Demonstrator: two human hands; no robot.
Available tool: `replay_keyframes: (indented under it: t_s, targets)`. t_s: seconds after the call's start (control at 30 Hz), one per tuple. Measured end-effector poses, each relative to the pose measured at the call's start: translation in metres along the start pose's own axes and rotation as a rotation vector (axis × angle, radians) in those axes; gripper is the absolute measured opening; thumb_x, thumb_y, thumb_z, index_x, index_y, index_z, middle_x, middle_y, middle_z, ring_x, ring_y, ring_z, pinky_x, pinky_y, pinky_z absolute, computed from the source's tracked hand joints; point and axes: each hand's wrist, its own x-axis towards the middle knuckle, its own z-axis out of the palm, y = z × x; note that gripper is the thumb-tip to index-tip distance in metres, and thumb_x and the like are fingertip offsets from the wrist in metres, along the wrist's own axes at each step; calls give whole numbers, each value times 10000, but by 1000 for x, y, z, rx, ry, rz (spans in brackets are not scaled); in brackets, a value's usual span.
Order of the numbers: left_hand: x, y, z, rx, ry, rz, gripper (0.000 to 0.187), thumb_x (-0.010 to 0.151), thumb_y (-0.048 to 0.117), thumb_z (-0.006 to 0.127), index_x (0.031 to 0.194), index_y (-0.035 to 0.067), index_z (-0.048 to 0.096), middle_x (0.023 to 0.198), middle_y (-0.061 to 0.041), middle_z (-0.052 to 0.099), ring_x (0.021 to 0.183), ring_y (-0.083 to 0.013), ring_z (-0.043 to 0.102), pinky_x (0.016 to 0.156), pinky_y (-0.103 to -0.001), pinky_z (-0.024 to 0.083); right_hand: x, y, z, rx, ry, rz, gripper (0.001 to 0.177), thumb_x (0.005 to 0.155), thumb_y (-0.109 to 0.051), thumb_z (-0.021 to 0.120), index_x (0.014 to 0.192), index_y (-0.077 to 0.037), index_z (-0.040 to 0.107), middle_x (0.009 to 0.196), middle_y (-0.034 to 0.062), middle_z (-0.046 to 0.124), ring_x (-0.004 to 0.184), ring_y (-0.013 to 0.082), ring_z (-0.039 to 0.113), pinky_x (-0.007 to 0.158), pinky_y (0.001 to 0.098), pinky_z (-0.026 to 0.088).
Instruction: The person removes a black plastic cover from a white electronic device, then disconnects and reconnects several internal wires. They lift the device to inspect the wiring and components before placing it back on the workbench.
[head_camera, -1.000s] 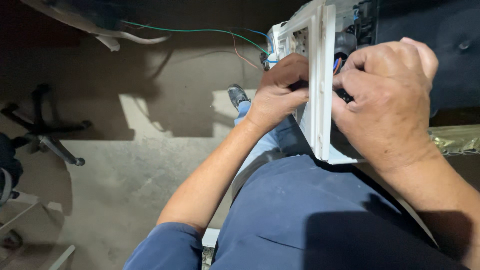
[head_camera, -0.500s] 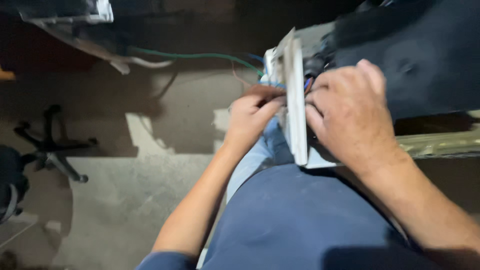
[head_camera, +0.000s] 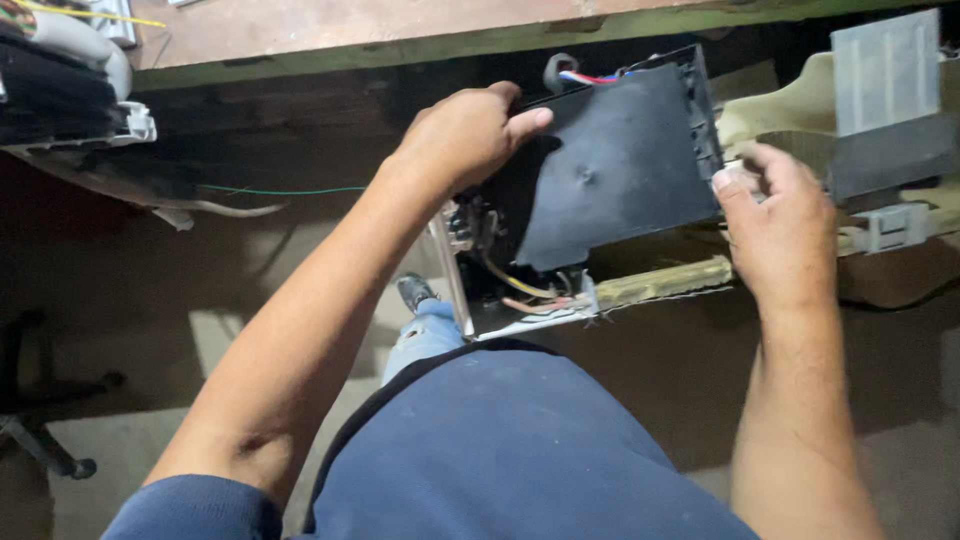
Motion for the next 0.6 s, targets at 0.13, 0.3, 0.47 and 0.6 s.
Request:
replay_keyframes:
  t_s: [0.13,0.3,0.47,0.6]
  targets:
    - [7,5,0,43,-76,-102,795,1154,791,436,1338,75,727,1498,-275,747,1396,-509,688,1108,-650,514,5,25,12,290,-201,122,518,1258,-397,610,1531,11,775,1526,104,793,1430,218,687,1209,396,466]
    - [5,-6,-1,-49,137,-77,645,1104,779,592,1111,164,786,1143,-192,853,1160,-461,765,901,-596,542,-1,18,10,287,-237,125,572,1210,-345,604,1634,30,687,1623,223,729,1523,347,661,1269,474,458]
    - [-13,6,1,-51,178,-88,644,1160,743,504,1036,154,734,967,-160,809,1026,-452,752,855,-582,525,-9,8,5,228,-344,30,318,1209,-321,573,1325,-83,750,1187,53,756,1107,256,674,972,430,502]
    - [-18,9,-1,31,185,-127,678,1226,728,526,938,121,619,904,-190,767,941,-511,706,791,-605,504,-7,5,-2,205,-388,4,452,1181,-371,609,1467,-67,783,1337,104,871,1214,290,769,1045,440,524]
